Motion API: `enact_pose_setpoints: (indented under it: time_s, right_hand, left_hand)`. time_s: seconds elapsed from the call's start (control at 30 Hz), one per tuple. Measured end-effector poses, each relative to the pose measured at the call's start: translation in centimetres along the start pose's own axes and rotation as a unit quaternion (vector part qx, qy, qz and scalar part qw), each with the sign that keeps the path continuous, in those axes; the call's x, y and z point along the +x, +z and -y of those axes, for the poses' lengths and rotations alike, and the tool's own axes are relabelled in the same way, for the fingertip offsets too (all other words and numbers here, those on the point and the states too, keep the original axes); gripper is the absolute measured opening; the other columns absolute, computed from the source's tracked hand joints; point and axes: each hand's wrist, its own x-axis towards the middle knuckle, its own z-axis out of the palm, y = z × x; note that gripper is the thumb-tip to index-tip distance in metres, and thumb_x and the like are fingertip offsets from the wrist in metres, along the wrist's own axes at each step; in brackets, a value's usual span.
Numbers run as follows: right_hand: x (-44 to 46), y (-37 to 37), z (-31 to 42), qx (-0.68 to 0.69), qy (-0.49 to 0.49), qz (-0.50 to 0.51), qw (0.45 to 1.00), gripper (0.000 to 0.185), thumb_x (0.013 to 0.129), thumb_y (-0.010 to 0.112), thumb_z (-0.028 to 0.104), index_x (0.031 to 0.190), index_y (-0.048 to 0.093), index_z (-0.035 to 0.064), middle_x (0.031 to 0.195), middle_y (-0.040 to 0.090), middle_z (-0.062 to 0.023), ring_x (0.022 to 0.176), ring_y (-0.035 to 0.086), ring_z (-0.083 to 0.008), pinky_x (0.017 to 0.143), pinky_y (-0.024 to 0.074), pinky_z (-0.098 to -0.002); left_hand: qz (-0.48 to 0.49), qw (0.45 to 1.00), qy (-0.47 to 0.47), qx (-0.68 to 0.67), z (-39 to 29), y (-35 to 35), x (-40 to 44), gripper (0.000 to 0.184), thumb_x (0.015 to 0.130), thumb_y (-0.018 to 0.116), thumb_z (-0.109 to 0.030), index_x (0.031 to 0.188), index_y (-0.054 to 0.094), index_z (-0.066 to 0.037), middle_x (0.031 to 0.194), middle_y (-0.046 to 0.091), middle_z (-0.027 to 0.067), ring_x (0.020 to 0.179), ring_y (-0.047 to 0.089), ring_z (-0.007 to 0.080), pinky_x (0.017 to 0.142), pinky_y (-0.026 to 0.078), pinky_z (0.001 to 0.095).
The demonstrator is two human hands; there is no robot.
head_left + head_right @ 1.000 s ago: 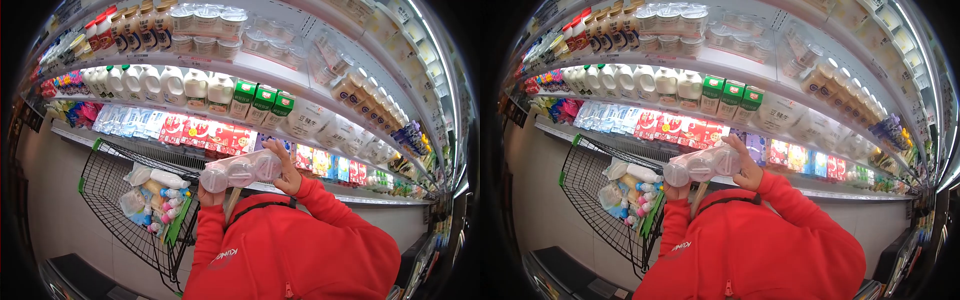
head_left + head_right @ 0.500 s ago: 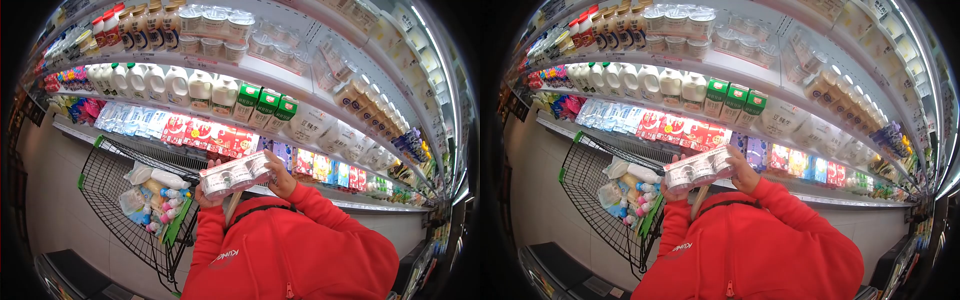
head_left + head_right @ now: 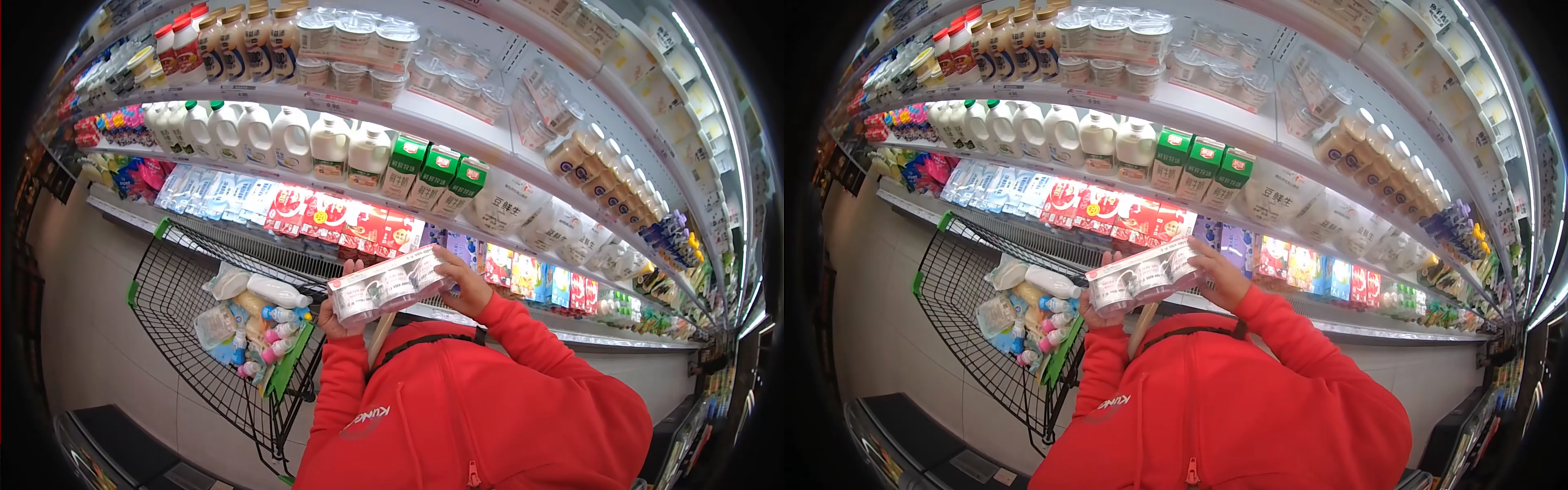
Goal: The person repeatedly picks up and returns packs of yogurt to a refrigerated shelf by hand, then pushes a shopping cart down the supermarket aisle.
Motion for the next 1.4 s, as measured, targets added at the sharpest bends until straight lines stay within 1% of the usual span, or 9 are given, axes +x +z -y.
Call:
enact_pose_setpoints:
  time_s: [0.27,0.37,0.4,0.47,0.5,0.73,0.93,1.13,1.4]
  right_hand:
    - [0.0,-1.9,1.0,0.168,0.205,0.138,0.954,0.081,0.064,0.085,0.011,0.132,0.042,0.0042,0.125,0.051,-0.01,0.116,0.05,-0.0163,0.099,0.0406,-0.0328]
    - [-0.4,-1.2,0.1,0.298,0.26,0.099,0.913,0.067,0.075,0.077,0.012,0.131,0.042,0.0022,0.121,0.055,-0.0087,0.113,0.052,-0.0172,0.096,0.0437,-0.0317]
    - [-0.8,-0.8,-0.6,0.328,0.274,0.079,0.901,0.065,0.076,0.076,0.013,0.131,0.042,0.0022,0.121,0.055,-0.0085,0.113,0.052,-0.0167,0.096,0.0438,-0.0316]
    - [-0.9,-0.7,-1.0,0.335,0.326,0.044,0.883,0.05,0.086,0.063,0.019,0.13,0.045,0.0038,0.105,0.058,-0.0038,0.091,0.056,-0.0112,0.073,0.0491,-0.0257]
    - [-0.7,-0.9,-0.9,0.35,0.361,0.038,0.863,0.042,0.088,0.06,0.024,0.124,0.049,0.0045,0.096,0.057,-0.002,0.081,0.054,-0.0096,0.066,0.0463,-0.0243]
    - [-1.2,0.0,-2.8,0.355,0.427,-0.019,0.831,0.026,0.092,0.049,0.035,0.093,0.054,0.0096,0.078,0.053,0.0007,0.061,0.049,-0.0085,0.054,0.0405,-0.0224]
    - [-1.3,0.5,-2.8,0.35,0.42,-0.004,0.837,0.043,0.09,0.043,0.047,0.103,0.057,0.0094,0.075,0.057,0.0011,0.058,0.05,-0.0075,0.051,0.0395,-0.0212]
    - [-0.3,0.2,-1.5,0.368,0.475,-0.023,0.799,0.038,0.095,0.041,0.04,0.103,0.059,0.0078,0.074,0.059,0.0007,0.058,0.051,-0.0081,0.049,0.0369,-0.0226]
    - [0.9,-0.1,0.1,0.387,0.529,-0.061,0.753,0.051,0.095,0.035,0.052,0.094,0.062,0.0097,0.064,0.055,0.0017,0.045,0.042,-0.0068,0.039,0.0288,-0.023]
  left_hand:
    - [0.041,0.997,-0.051,0.035,-0.2,2.8,0.3,0.062,0.09,0.047,-0.044,0.137,0.039,-0.005,0.138,0.041,0.024,0.125,0.044,0.036,0.102,0.038,0.0512]
    - [-0.123,0.987,-0.06,0.081,-0.2,2.6,0.0,0.062,0.092,0.038,-0.051,0.133,0.044,-0.005,0.13,0.051,0.02,0.116,0.053,0.0323,0.091,0.049,0.0462]
    - [-0.077,0.991,-0.096,0.049,-0.4,1.4,0.0,0.061,0.092,0.039,-0.05,0.132,0.044,-0.005,0.127,0.053,0.0193,0.113,0.055,0.0318,0.086,0.051,0.0454]
    - [0.011,0.986,-0.168,-0.016,-1.4,-1.9,0.2,0.059,0.092,0.039,-0.05,0.13,0.046,-0.005,0.122,0.057,0.0178,0.107,0.059,0.0306,0.077,0.055,0.0436]
    - [-0.07,0.986,-0.143,0.056,-1.1,-0.2,-0.2,0.057,0.093,0.039,-0.049,0.13,0.046,-0.005,0.114,0.061,0.0172,0.093,0.065,0.0298,0.065,0.057,0.0399]
    - [-0.096,0.973,-0.191,0.085,-0.5,1.0,0.2,0.059,0.096,0.038,-0.05,0.126,0.048,0.0,0.102,0.065,0.019,0.076,0.067,0.0276,0.06,0.059,0.0359]
    - [-0.097,0.974,-0.18,0.093,-0.5,1.5,0.2,0.064,0.095,0.036,-0.052,0.12,0.05,0.005,0.091,0.066,0.0211,0.068,0.067,0.0274,0.055,0.058,0.0318]
    - [-0.068,0.977,-0.178,0.097,-0.6,1.5,0.3,0.063,0.096,0.036,-0.052,0.114,0.054,0.006,0.083,0.067,0.0209,0.064,0.067,0.028,0.053,0.058,0.0313]
    - [-0.078,0.966,-0.2,0.141,-0.6,1.0,-0.1,0.066,0.095,0.035,-0.055,0.113,0.055,0.005,0.085,0.067,0.0208,0.065,0.067,0.0279,0.052,0.057,0.0323]
